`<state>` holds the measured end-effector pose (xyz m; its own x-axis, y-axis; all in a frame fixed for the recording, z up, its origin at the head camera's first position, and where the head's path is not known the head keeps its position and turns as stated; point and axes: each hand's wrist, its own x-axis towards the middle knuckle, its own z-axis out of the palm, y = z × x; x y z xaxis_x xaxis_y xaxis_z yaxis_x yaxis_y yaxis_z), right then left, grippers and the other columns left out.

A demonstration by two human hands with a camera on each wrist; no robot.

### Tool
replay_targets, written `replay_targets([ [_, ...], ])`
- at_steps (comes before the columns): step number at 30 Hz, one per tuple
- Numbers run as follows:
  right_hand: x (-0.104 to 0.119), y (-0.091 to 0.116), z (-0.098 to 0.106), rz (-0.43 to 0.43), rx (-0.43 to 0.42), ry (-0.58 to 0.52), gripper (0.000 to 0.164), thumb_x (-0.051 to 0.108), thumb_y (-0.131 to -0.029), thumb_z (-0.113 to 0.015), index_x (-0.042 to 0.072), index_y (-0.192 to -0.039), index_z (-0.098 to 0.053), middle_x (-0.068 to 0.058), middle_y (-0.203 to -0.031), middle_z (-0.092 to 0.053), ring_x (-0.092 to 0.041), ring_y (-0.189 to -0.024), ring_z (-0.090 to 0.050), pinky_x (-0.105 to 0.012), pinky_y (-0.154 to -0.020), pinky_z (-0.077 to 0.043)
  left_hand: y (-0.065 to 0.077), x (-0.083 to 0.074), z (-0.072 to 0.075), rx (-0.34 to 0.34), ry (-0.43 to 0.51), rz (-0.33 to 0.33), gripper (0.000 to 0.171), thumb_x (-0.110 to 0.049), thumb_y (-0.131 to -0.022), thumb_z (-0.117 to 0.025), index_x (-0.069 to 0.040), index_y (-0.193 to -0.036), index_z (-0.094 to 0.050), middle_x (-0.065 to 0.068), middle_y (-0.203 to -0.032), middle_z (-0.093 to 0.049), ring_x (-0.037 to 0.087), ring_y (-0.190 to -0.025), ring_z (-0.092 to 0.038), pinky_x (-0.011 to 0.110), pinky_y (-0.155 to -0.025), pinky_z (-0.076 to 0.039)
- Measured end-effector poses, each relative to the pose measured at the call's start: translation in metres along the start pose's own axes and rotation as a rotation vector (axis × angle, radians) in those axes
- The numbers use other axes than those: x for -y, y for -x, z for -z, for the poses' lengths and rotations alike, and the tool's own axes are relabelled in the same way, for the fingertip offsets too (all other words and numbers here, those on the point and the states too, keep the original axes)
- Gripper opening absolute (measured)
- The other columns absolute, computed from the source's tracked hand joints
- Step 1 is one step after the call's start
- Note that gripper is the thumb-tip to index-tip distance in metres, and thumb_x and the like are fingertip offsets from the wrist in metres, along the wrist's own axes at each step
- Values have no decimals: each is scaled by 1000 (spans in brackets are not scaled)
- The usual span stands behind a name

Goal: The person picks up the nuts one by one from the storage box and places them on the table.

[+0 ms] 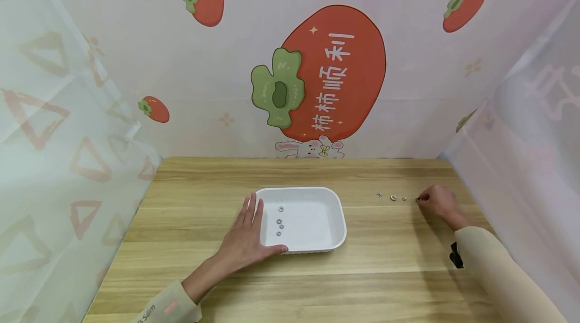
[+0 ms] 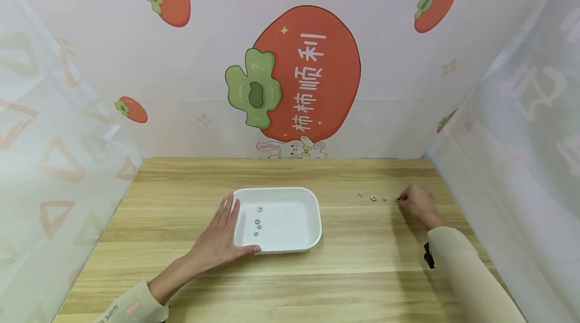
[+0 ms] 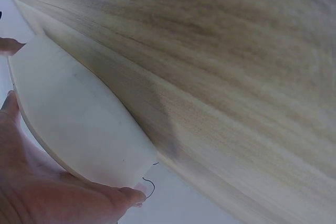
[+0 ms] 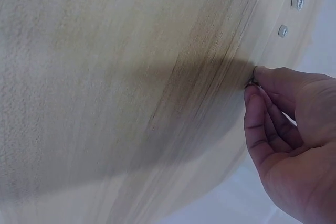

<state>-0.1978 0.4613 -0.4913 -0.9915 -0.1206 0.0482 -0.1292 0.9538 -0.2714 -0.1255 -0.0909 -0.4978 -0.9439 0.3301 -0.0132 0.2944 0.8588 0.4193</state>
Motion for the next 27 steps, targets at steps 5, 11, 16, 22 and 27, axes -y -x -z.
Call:
replay_targets([
  [5, -2, -1, -1, -10, 10, -8, 15, 3, -86, -76, -11, -90, -79, -28, -89, -76, -47, -83, -73, -60, -75, -59, -1, 0, 0, 3, 2, -1, 138, -80, -77, -75, 5, -167, -15, 24, -176, -1, 42, -163, -4, 57, -127, -25],
  [11, -1, 0, 0, -23, 18, -30, 13, 4, -86, -77, -9, -84, -79, -24, -83, -76, -40, -75, -72, -56, -68, -58, -1, 1, -1, 7, 8, 2, 138, -80, -77, -75, 5, -167, -15, 23, -176, 0, 42, -163, -4, 58, -128, -25],
  [16, 0, 3, 0, -32, 17, -39, 23, 6, -87, -78, 1, -67, -68, -7, -66, -66, -18, -60, -52, -36, -57, -41, -1, 1, -1, 8, 7, 1, 138, -81, -77, -75, 5, -167, -15, 23, -176, -1, 42, -163, -4, 58, -127, -25],
  [22, 5, 9, 0, -32, -28, -52, 38, 11, -89, -80, 10, -59, -56, 2, -59, -56, -13, -55, -43, -30, -55, -33, 0, 1, -1, 8, 10, 0, 137, -80, -77, -75, 5, -167, -16, 23, -176, -1, 42, -163, -4, 58, -127, -25],
  [27, 12, 8, 0, -29, -98, -48, 48, 14, -93, -78, 12, -59, -44, 3, -57, -47, -11, -53, -34, -27, -51, -27, -1, 1, 0, 8, 10, 1, 137, -80, -77, -75, 5, -167, -16, 23, -176, 0, 41, -163, -3, 58, -127, -26],
])
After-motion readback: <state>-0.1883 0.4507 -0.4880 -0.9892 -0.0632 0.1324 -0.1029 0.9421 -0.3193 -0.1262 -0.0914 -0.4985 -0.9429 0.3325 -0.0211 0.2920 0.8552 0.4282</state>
